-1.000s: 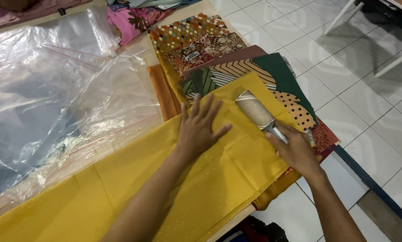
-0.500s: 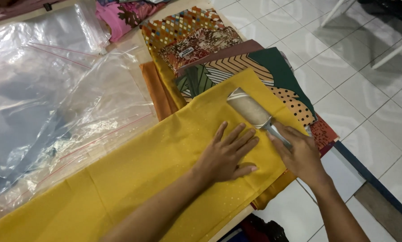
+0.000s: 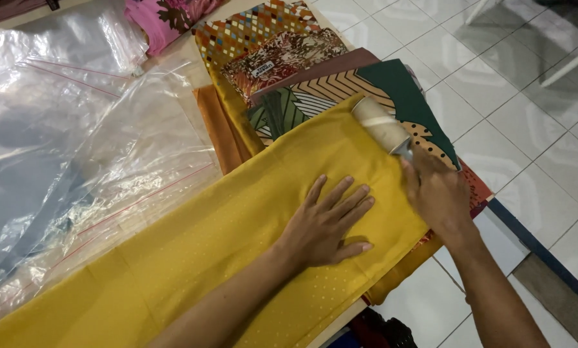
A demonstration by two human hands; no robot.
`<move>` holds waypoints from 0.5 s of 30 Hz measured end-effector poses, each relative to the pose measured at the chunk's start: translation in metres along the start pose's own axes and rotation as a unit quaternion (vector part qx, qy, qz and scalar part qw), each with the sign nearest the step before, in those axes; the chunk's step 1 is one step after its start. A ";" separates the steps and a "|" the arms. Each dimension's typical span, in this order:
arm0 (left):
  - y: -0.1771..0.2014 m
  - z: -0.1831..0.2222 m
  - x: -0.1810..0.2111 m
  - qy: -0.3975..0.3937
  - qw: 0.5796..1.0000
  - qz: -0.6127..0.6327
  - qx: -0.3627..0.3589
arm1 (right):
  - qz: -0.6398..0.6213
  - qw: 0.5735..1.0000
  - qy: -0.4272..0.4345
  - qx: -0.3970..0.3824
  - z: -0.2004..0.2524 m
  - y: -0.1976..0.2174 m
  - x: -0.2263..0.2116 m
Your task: Unfolding a large yellow cloth on a work table and cleaning it thoroughly with a lint roller.
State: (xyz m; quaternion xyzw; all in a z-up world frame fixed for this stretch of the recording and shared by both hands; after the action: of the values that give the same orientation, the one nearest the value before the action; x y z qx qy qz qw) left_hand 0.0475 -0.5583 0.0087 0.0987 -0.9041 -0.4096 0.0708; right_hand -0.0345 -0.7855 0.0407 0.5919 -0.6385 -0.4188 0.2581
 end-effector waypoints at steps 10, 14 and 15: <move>-0.001 0.002 0.000 0.002 1.000 -0.013 -0.009 | -0.078 0.985 -0.145 -0.043 -0.008 0.029 -0.033; -0.004 0.004 0.000 0.006 1.000 0.001 -0.026 | -0.227 0.933 -0.254 -0.113 -0.003 0.043 -0.058; -0.004 0.003 0.000 0.006 1.000 0.005 -0.030 | -0.271 0.907 -0.281 -0.156 -0.003 0.047 -0.061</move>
State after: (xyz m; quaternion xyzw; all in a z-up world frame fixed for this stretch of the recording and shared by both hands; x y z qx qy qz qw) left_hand 0.0472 -0.5584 0.0033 0.0942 -0.8914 -0.4357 0.0817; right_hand -0.0470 -0.7295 0.0920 0.5524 -0.4263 -0.7156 0.0338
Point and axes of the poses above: each hand's wrist, its own z-axis away from the middle knuckle, its own y-axis out of the back of the hand, x = y × z, the point moved 1 cm from there along -z, towards the middle knuckle, and after that the axes turned 10 degrees about -z, right-handed, at the moved point
